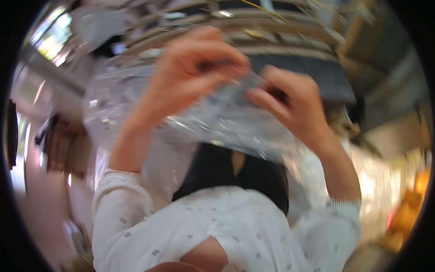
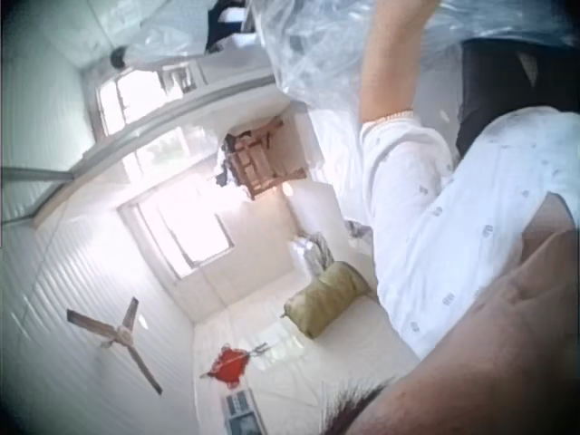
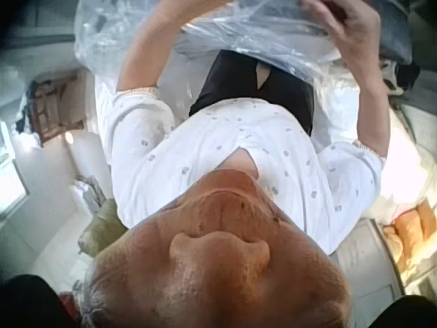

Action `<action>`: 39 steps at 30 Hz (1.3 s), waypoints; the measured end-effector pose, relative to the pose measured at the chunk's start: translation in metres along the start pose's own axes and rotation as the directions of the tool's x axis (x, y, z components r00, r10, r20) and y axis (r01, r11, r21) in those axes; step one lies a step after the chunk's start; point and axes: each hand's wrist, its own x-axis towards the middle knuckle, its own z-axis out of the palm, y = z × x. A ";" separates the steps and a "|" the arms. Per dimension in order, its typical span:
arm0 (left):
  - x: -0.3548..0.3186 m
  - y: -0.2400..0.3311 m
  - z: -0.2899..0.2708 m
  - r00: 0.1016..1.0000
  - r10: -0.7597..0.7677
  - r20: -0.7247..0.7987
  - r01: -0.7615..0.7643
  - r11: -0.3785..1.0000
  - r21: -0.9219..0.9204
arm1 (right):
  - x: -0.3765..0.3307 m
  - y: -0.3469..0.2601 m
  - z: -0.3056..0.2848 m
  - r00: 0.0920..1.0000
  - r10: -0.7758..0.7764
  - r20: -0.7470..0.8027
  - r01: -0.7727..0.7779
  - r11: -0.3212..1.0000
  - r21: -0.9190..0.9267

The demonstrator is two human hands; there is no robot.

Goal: The recorder is wrapping large foam or rubber cushions in protective plastic sheeting in a manufacturing or warehouse setting.

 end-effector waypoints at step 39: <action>-0.420 -0.400 -0.339 0.715 -0.234 -0.659 0.645 -0.141 0.751 | -0.074 0.311 -0.126 0.891 0.361 -0.275 -0.438 0.531 -0.725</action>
